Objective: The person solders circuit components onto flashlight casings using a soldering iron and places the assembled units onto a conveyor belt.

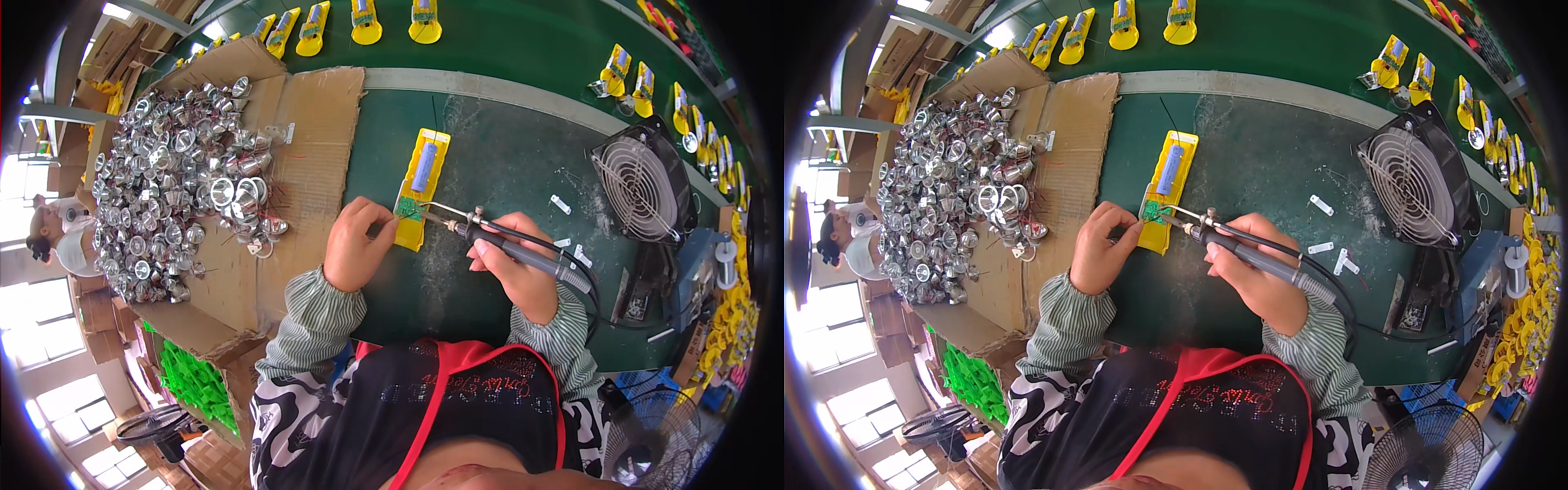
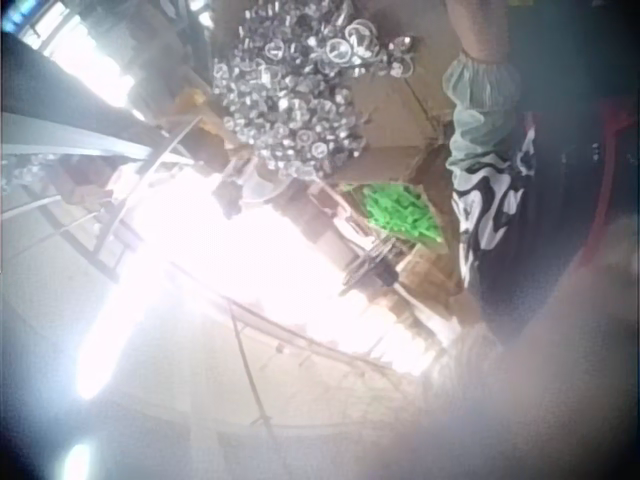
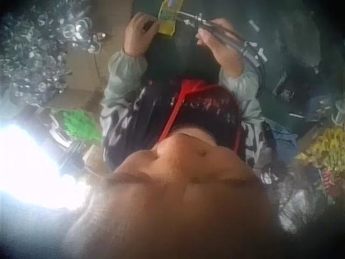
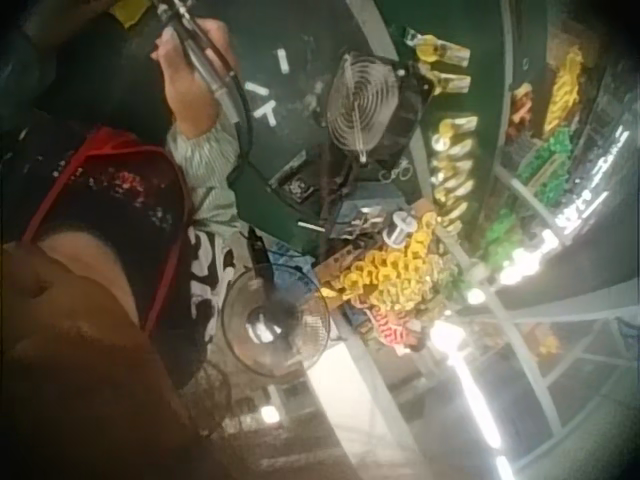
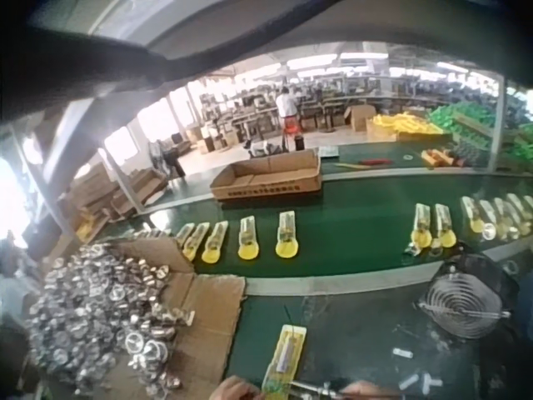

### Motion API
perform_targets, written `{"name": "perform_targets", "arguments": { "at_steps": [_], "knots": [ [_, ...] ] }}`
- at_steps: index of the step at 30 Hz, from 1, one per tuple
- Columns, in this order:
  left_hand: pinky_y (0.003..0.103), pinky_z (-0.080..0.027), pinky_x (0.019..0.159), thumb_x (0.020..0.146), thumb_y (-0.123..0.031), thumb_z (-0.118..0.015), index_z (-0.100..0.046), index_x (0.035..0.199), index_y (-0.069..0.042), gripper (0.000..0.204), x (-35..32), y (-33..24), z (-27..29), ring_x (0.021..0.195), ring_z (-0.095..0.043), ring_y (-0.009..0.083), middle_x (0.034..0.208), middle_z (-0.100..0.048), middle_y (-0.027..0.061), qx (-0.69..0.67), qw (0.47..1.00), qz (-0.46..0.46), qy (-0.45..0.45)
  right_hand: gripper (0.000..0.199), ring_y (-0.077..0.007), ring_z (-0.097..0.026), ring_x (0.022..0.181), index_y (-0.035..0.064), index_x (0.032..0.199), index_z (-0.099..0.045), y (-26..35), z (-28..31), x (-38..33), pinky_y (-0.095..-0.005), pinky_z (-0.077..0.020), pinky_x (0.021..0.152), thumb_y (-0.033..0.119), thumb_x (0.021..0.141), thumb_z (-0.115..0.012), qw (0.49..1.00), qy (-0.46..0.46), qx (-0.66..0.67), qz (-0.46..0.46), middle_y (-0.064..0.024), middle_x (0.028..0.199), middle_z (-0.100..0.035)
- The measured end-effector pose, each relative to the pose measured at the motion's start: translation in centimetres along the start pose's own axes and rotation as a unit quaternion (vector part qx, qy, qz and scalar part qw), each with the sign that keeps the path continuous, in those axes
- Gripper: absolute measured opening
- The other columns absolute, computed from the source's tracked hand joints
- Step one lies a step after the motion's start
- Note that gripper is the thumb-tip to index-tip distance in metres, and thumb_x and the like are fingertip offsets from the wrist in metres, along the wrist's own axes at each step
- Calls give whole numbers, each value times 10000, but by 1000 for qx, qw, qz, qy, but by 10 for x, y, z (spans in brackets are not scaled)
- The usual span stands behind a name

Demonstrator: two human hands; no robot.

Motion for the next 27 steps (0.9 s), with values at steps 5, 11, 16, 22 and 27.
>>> {"name": "perform_targets", "arguments": {
  "at_steps": [5,11,16,22,27],
  "knots": [
    [287,-429,596,796,-59,-638,-591,805,20,93,1,3,-1,675,-531,192,784,-531,95,-32,998,54,32,140,-152,-642,670,-44,965,-516,-9,-4,7,-252,-551,619,8,855,-586,1000,1,10,-29,-142,800,-645],
    [302,-451,583,796,-71,-633,-599,807,13,91,3,3,-1,665,-556,217,799,-548,100,-29,997,61,44,139,-153,-643,671,-50,964,-516,-13,-7,12,-255,-552,622,8,856,-582,999,3,26,-42,-145,801,-647],
    [292,-420,580,790,-52,-634,-590,802,19,84,3,3,-1,661,-531,191,777,-532,89,-42,996,62,40,142,-156,-643,662,-49,968,-514,-13,-7,15,-258,-553,613,2,854,-581,999,13,8,-37,-152,797,-648],
    [296,-424,585,787,-52,-629,-591,800,18,81,4,4,-2,665,-536,194,776,-534,89,-37,997,61,37,144,-139,-644,661,-58,930,-536,-8,-1,11,-251,-543,603,-4,820,-611,998,-27,50,-38,-124,776,-653],
    [292,-427,587,786,-60,-633,-594,797,18,88,3,5,-1,668,-541,189,779,-535,88,-34,997,61,37,149,-137,-641,657,-57,940,-533,0,6,4,-252,-547,604,-11,820,-610,998,-29,26,-40,-125,780,-653]
  ]
}}
Point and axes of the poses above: each hand's wrist, its own x-axis towards the middle knuckle, its own z-axis out of the back of the hand, y = z × x, the point moved 6 cm from there along x, towards the middle knuckle
